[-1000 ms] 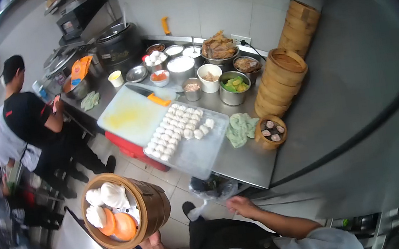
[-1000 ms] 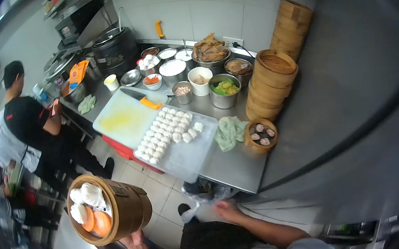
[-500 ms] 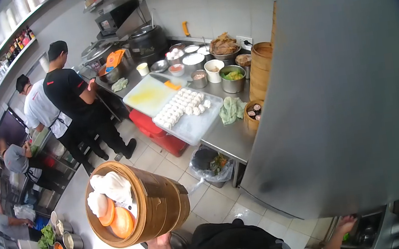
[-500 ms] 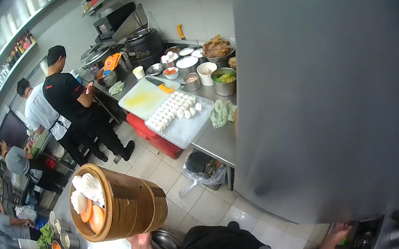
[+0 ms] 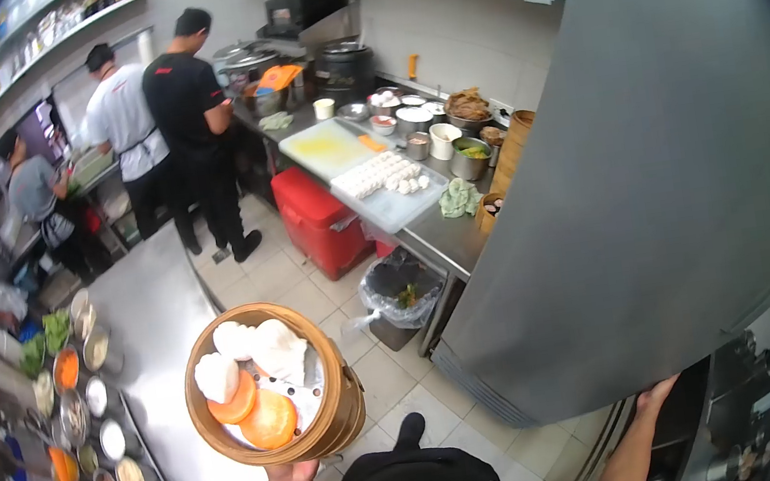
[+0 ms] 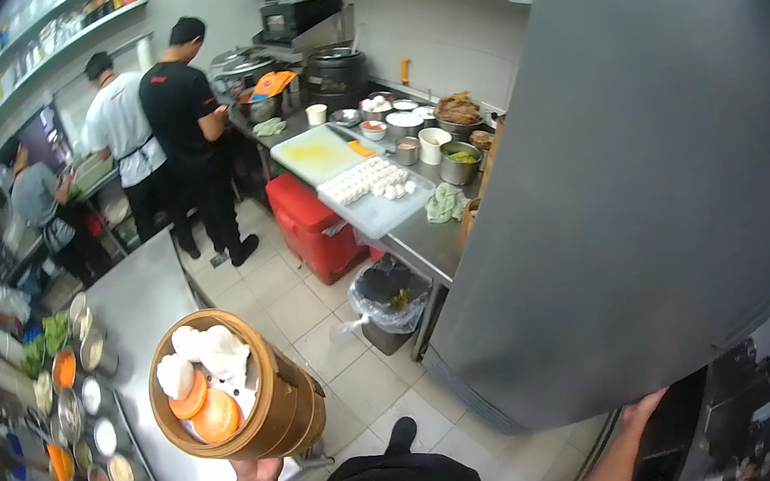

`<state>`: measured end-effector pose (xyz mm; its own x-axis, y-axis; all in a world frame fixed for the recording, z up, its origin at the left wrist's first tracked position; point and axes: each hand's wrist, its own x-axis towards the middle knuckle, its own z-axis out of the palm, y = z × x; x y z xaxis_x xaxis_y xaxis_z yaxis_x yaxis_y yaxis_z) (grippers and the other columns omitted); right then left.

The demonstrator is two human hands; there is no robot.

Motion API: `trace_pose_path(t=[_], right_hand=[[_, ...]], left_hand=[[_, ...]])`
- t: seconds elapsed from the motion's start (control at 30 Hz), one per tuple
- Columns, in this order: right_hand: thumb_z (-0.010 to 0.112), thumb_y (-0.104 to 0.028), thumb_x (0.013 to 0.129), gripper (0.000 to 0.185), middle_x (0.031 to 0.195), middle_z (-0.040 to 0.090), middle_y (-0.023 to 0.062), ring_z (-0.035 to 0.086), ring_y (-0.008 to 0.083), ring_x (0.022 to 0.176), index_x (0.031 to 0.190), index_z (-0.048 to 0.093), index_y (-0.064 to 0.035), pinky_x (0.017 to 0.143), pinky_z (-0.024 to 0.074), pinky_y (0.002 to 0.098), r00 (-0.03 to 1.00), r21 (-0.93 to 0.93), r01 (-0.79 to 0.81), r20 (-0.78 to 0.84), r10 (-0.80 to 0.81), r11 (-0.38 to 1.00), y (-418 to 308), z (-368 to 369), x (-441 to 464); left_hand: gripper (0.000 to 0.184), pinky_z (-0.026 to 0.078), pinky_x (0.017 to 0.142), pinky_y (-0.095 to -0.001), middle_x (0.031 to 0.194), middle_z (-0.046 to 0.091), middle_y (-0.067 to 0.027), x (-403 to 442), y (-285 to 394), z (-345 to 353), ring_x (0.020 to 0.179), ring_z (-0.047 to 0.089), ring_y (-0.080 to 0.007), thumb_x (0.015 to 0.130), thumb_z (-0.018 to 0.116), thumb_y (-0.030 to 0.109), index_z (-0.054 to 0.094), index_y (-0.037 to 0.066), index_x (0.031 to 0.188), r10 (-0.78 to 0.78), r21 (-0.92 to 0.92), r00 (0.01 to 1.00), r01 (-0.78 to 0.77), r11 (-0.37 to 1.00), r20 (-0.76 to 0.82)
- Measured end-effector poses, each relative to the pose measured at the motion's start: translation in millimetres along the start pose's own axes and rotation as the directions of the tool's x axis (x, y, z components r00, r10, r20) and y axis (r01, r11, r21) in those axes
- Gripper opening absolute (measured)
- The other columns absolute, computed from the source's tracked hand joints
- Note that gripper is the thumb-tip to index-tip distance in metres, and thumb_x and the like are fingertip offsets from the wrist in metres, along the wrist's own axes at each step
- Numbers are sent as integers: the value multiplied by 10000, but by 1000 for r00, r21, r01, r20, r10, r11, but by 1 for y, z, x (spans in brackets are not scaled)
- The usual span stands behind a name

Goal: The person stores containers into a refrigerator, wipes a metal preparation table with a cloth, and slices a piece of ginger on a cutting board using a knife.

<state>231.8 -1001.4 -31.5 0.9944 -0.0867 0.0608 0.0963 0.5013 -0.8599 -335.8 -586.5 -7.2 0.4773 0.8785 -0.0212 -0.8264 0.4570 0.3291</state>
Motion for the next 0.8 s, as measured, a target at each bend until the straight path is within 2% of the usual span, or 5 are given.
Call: trace_pose_path(t=[0.23, 0.33, 0.47, 0.57, 0.8], right_hand=[[392, -691, 952, 798, 1476, 437, 41, 426, 243, 1330, 1485, 367, -97, 1037, 387, 379, 993, -23, -93, 67, 94, 995, -8, -49, -81], [412, -732, 924, 746, 1110, 615, -2, 578, 176, 939, 1345, 515, -124, 718, 417, 314, 996, -144, -69, 37, 75, 987, -17, -49, -153], [403, -716, 932, 657, 975, 636, 44, 622, 193, 827, 1107, 611, -118, 623, 512, 329, 913, -252, -16, 390, 117, 967, 15, -102, -207], [435, -650, 957, 632, 952, 659, 95, 657, 216, 870, 1080, 614, -56, 658, 550, 349, 864, -393, 104, 491, 113, 914, 6, -60, -287], [566, -318, 984, 442, 1259, 629, 97, 621, 184, 1131, 1324, 553, -35, 887, 487, 312, 462, -380, 122, 839, 286, 917, -9, 20, -392]], left_hand=[[563, 524, 993, -430, 1361, 567, -127, -136, 34, -2, 1189, 595, -263, 932, 646, 345, 470, 76, 1393, 79, -44, 996, -81, 996, -51], [625, 486, 1033, -462, 1390, 542, -127, -186, 51, -27, 1230, 566, -280, 924, 656, 360, 425, 83, 1434, 115, -17, 988, -118, 993, -106], [752, 391, 1118, -501, 1427, 498, -139, -226, 59, 1, 1308, 490, -324, 892, 673, 455, 369, 92, 1477, 76, 251, 996, -86, 964, 48], [762, 387, 1121, -502, 1431, 494, -139, -229, 51, 32, 1310, 487, -326, 890, 670, 468, 364, 93, 1479, 52, 364, 996, -74, 929, 70], [786, 379, 1127, -504, 1440, 483, -140, -233, 44, 69, 1314, 481, -331, 884, 662, 497, 353, 96, 1486, 29, 466, 989, -93, 880, 142]])
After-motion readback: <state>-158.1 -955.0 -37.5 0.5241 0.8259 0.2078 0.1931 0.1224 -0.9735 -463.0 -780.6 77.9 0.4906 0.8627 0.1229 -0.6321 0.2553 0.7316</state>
